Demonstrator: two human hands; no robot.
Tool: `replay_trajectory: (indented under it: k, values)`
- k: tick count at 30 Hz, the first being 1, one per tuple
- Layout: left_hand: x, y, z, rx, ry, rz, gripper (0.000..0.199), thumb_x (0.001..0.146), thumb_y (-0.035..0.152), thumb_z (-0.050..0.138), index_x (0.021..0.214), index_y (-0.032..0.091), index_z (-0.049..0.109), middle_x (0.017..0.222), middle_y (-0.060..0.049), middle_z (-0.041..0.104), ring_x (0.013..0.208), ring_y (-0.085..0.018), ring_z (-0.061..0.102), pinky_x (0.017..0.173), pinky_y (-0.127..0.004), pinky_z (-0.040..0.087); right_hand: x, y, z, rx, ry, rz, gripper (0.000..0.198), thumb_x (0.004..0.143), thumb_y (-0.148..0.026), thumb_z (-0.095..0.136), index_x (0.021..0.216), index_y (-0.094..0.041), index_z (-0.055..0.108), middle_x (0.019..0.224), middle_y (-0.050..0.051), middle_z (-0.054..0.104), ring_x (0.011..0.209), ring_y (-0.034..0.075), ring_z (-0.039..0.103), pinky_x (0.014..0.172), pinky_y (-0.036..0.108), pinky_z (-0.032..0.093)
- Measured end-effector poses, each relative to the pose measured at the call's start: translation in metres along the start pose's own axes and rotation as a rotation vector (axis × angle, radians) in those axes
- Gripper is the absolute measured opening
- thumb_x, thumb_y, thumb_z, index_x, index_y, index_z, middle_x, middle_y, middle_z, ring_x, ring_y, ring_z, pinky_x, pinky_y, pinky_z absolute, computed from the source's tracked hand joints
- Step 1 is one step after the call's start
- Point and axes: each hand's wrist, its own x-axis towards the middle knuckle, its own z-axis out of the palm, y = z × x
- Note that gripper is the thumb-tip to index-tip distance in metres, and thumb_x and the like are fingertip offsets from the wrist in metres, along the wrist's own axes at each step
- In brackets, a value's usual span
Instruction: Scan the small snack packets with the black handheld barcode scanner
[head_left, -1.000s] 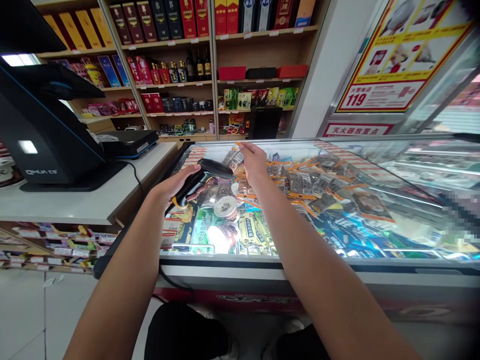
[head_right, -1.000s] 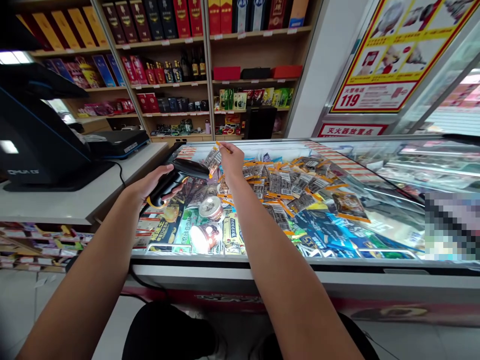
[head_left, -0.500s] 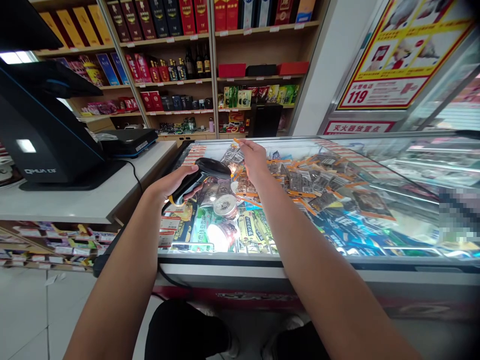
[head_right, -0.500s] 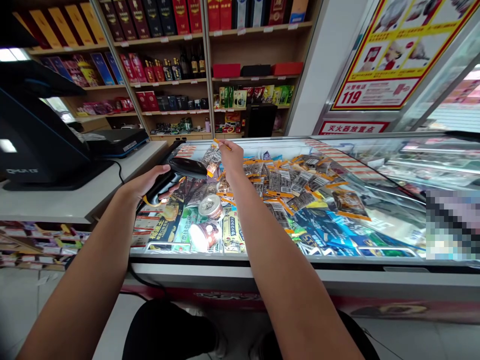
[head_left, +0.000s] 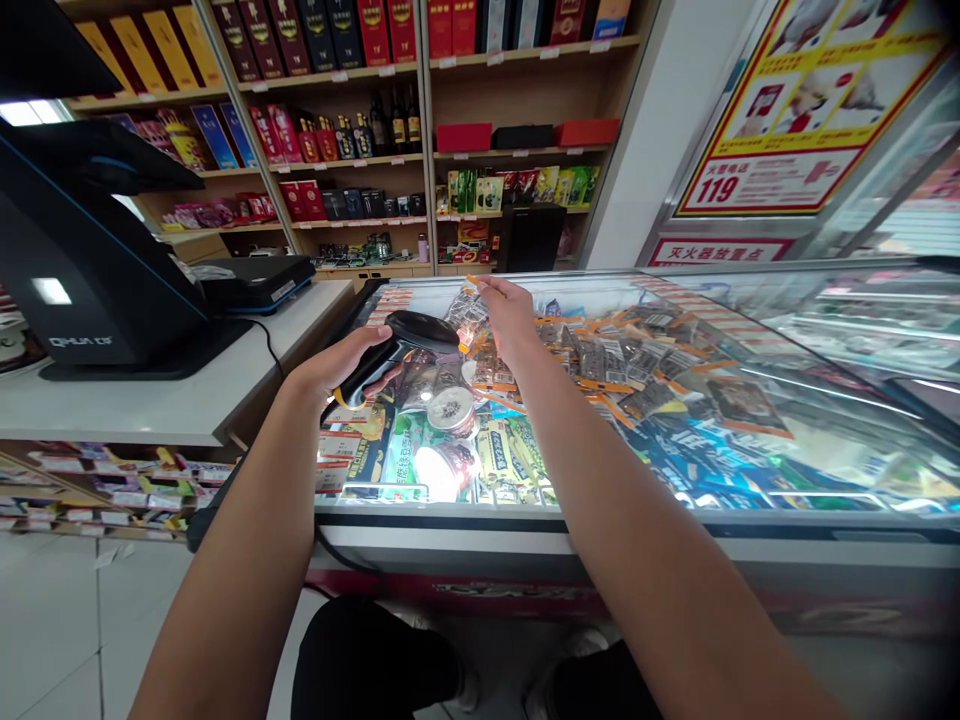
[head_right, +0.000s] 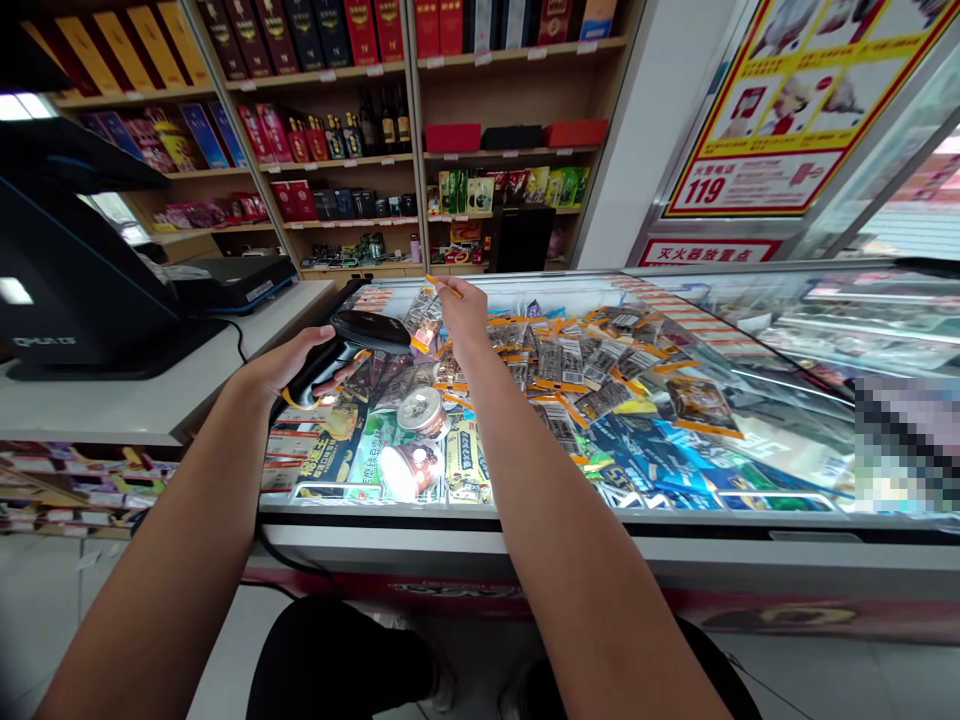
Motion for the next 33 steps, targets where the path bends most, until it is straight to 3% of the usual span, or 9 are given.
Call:
replay_trajectory:
  k: [9, 13, 16, 18, 20, 23, 26, 29, 33]
  values:
    - [0.002, -0.005, -0.006, -0.065, 0.039, -0.061, 0.044, 0.082, 0.062, 0.059, 0.075, 0.019, 0.064, 0.066, -0.008, 0.063, 0.038, -0.014, 0.049, 0.039, -0.029, 0.043, 0.000, -0.001, -0.002, 0.000, -0.002, -0.005, 0.028, 0.087, -0.035, 0.062, 0.105, -0.018, 0.077, 0.091, 0.003, 0.068, 0.078, 0.015, 0.055, 0.070, 0.028, 0.043]
    - [0.006, -0.008, -0.009, -0.086, 0.042, 0.013, 0.047, 0.082, 0.066, 0.058, 0.076, 0.019, 0.063, 0.063, -0.006, 0.062, 0.038, -0.013, 0.049, 0.038, -0.027, 0.041, -0.001, -0.002, -0.003, -0.068, -0.044, -0.049, 0.029, 0.089, -0.039, 0.062, 0.104, -0.018, 0.076, 0.079, 0.002, 0.064, 0.074, 0.017, 0.056, 0.067, 0.030, 0.044]
    - [0.011, -0.005, -0.011, -0.154, 0.190, 0.165, 0.048, 0.084, 0.067, 0.058, 0.083, 0.019, 0.062, 0.060, -0.003, 0.060, 0.037, -0.012, 0.049, 0.037, -0.025, 0.039, -0.007, -0.004, -0.003, -0.457, -0.273, -0.008, 0.022, 0.089, -0.038, 0.065, 0.087, -0.018, 0.073, 0.068, 0.004, 0.061, 0.071, 0.022, 0.059, 0.065, 0.034, 0.046]
    - [0.014, -0.002, -0.013, -0.227, 0.332, 0.248, 0.052, 0.087, 0.069, 0.053, 0.087, 0.018, 0.062, 0.058, -0.001, 0.058, 0.036, -0.011, 0.048, 0.037, -0.024, 0.038, -0.015, -0.005, -0.001, -0.712, -0.448, 0.051, 0.019, 0.081, -0.034, 0.076, 0.071, -0.019, 0.068, 0.064, 0.007, 0.060, 0.073, 0.028, 0.063, 0.067, 0.039, 0.048]
    - [0.016, 0.000, -0.016, -0.302, 0.443, 0.295, 0.057, 0.090, 0.072, 0.046, 0.088, 0.018, 0.062, 0.058, -0.001, 0.057, 0.036, -0.010, 0.048, 0.036, -0.023, 0.037, -0.026, -0.005, 0.005, -0.894, -0.516, 0.043, 0.020, 0.069, -0.025, 0.086, 0.068, -0.020, 0.067, 0.073, 0.012, 0.066, 0.088, 0.036, 0.067, 0.078, 0.047, 0.051]
    - [0.018, 0.002, -0.021, -0.382, 0.579, 0.335, 0.058, 0.092, 0.073, 0.042, 0.086, 0.019, 0.060, 0.058, 0.001, 0.056, 0.037, -0.010, 0.048, 0.036, -0.023, 0.036, -0.047, -0.001, 0.022, -1.136, -0.425, -0.155, 0.024, 0.068, -0.019, 0.086, 0.089, -0.017, 0.075, 0.113, 0.023, 0.070, 0.124, 0.048, 0.056, 0.103, 0.060, 0.041]
    - [0.018, 0.003, -0.022, -0.432, 0.680, 0.323, 0.056, 0.092, 0.074, 0.042, 0.085, 0.020, 0.059, 0.058, 0.001, 0.056, 0.037, -0.010, 0.049, 0.036, -0.022, 0.035, -0.069, 0.010, 0.047, -1.079, -0.417, -0.338, 0.033, 0.087, -0.032, 0.072, 0.115, -0.014, 0.074, 0.128, 0.025, 0.065, 0.134, 0.047, 0.049, 0.110, 0.060, 0.037]
    - [0.019, 0.002, -0.021, -0.453, 0.698, 0.313, 0.055, 0.093, 0.073, 0.042, 0.085, 0.021, 0.058, 0.058, 0.002, 0.056, 0.038, -0.010, 0.049, 0.036, -0.022, 0.036, -0.084, 0.024, 0.075, -0.889, -0.546, -0.298, 0.051, 0.100, -0.045, 0.053, 0.140, -0.014, 0.061, 0.132, 0.020, 0.067, 0.130, 0.039, 0.056, 0.107, 0.051, 0.043]
    - [0.022, -0.001, -0.021, -0.438, 0.672, 0.334, 0.055, 0.092, 0.073, 0.044, 0.087, 0.020, 0.059, 0.059, 0.002, 0.057, 0.037, -0.010, 0.050, 0.035, -0.022, 0.035, -0.086, 0.037, 0.099, -0.908, -0.601, -0.204, 0.073, 0.097, -0.059, 0.053, 0.156, -0.017, 0.044, 0.154, 0.018, 0.053, 0.142, 0.045, 0.044, 0.109, 0.055, 0.040]
